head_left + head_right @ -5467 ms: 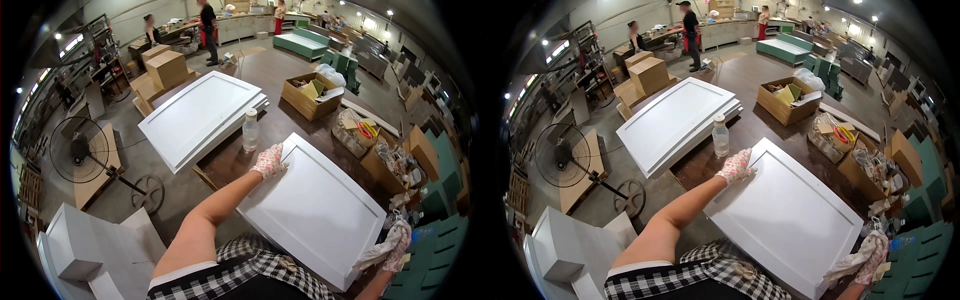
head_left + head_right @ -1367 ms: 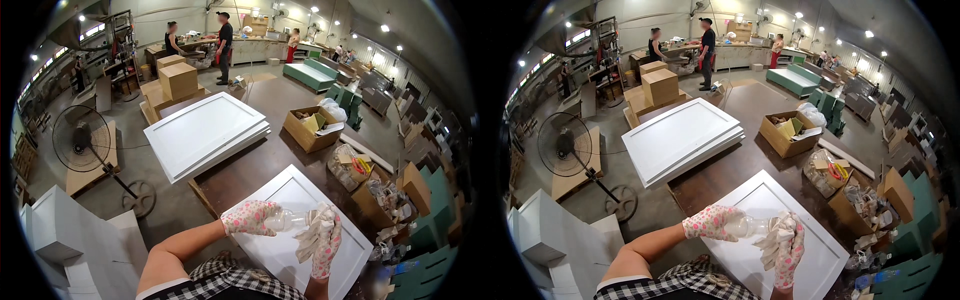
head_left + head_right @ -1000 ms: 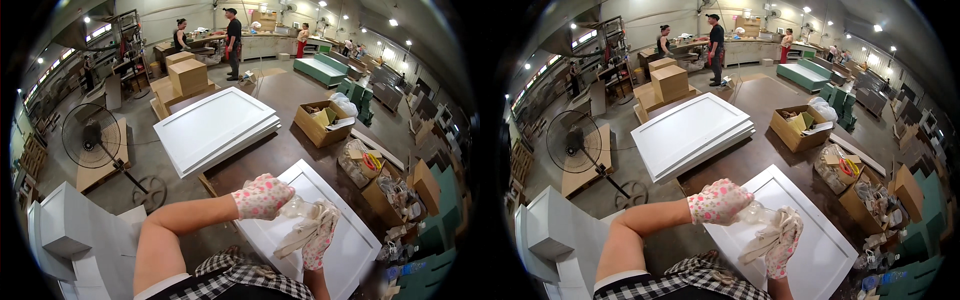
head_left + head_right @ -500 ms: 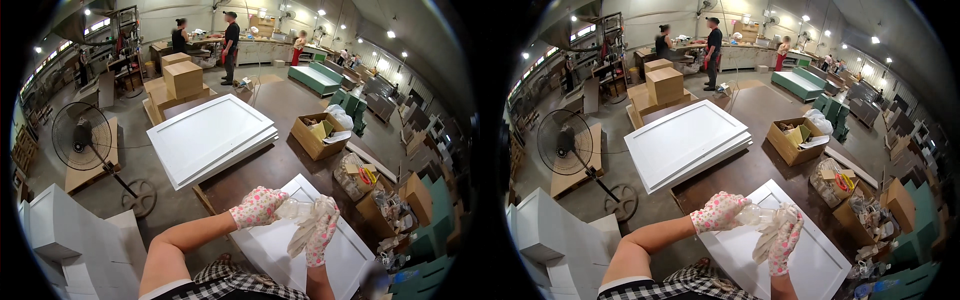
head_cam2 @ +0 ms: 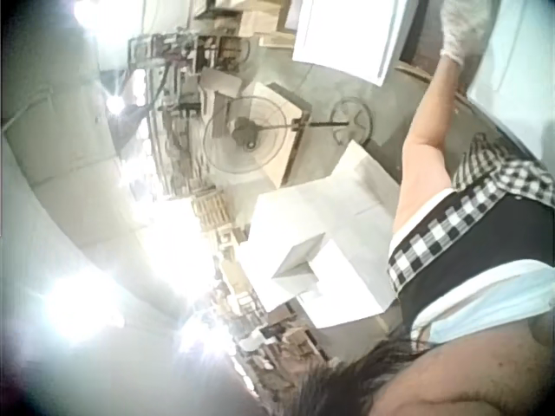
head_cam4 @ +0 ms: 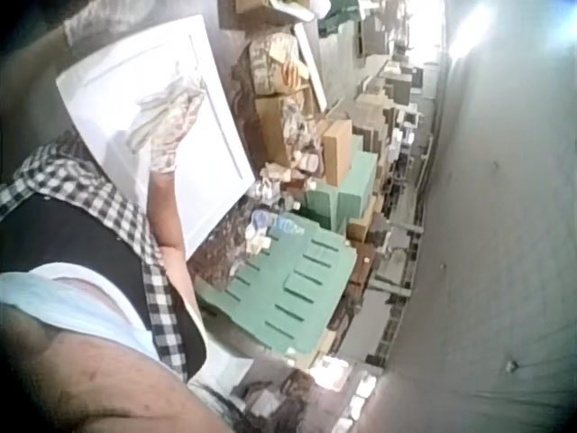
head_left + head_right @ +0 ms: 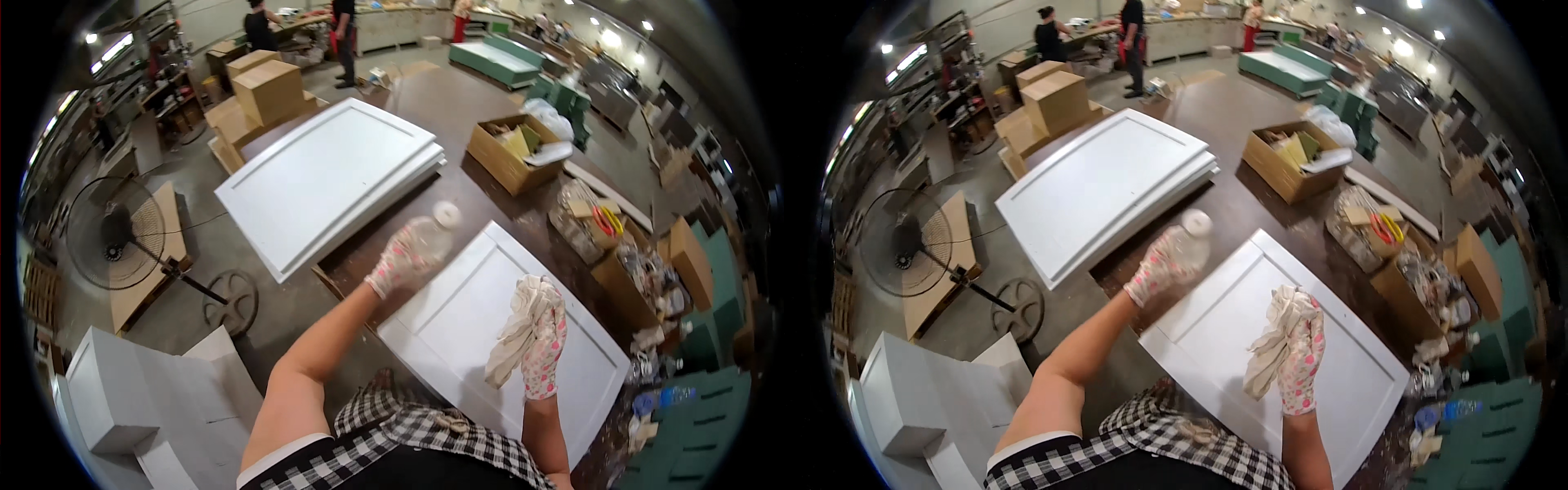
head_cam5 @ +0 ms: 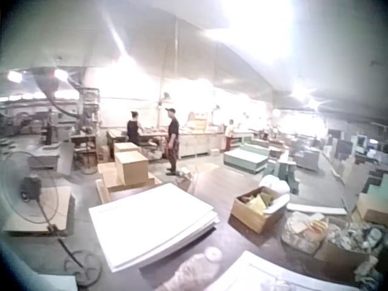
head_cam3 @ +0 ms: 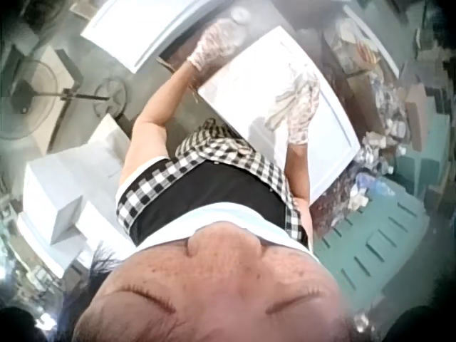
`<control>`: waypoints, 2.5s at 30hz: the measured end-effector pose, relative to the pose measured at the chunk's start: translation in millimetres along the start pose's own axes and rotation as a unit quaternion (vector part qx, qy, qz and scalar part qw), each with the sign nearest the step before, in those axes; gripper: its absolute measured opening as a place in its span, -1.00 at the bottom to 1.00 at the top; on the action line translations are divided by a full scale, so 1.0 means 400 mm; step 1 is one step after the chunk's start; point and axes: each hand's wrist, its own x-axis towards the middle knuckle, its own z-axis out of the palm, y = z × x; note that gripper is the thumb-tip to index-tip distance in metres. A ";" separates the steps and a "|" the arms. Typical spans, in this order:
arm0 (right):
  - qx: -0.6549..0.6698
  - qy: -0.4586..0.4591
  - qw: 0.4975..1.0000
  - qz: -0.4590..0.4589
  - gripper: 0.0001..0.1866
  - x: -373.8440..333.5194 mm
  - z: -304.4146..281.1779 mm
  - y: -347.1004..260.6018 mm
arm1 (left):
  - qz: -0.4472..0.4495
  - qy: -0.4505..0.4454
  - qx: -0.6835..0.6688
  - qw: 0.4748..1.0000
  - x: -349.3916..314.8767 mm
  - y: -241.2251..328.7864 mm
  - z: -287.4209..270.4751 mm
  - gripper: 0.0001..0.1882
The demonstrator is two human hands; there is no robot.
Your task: The person cleans a white cabinet panel with a cloth, wiping the flat surfaces and along the raised decorative edges. They lift the panel, wipe the underside and sides, and then place it onto a stack of panels.
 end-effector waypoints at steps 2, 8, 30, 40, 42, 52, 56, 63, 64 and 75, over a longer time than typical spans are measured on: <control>-0.042 0.045 0.998 0.018 -0.52 -0.032 -0.040 -0.013 | -0.004 0.050 -0.064 0.997 0.022 -0.028 -0.029 -0.35; -0.081 0.097 0.991 0.032 -0.61 -0.082 -0.087 -0.038 | -0.068 0.112 -0.057 0.990 0.035 -0.201 -0.080 -0.28; -0.625 -0.061 0.742 -0.236 -0.60 0.305 -0.055 0.120 | -0.184 -0.116 0.558 0.801 -0.015 0.040 0.218 -0.16; -0.826 -0.080 0.549 -0.104 -0.64 0.375 -0.086 0.222 | -0.200 -0.104 0.542 0.809 -0.030 0.053 0.211 -0.26; -0.813 -0.075 0.571 -0.088 -0.63 0.384 -0.102 0.205 | -0.177 -0.098 0.541 0.816 -0.035 0.038 0.212 -0.26; -0.768 -0.093 0.608 -0.181 -0.62 0.382 0.006 0.288 | -0.132 -0.086 0.527 0.835 -0.025 0.017 0.215 -0.28; -0.794 -0.025 0.601 -0.083 -0.61 0.295 -0.174 0.157 | -0.176 -0.098 0.514 0.834 -0.029 0.023 0.203 -0.26; -0.694 0.291 0.659 0.005 -0.70 -0.079 -0.853 -0.082 | -0.129 -0.116 0.536 0.827 -0.032 0.003 0.227 -0.24; -0.745 0.236 0.624 -0.002 -0.72 -0.033 -0.766 -0.070 | -0.146 -0.114 0.552 0.813 -0.035 0.007 0.210 -0.25; -0.673 -0.059 0.728 -0.118 -0.67 0.380 -0.006 0.272 | -0.129 -0.125 0.558 0.810 -0.029 0.013 0.223 -0.29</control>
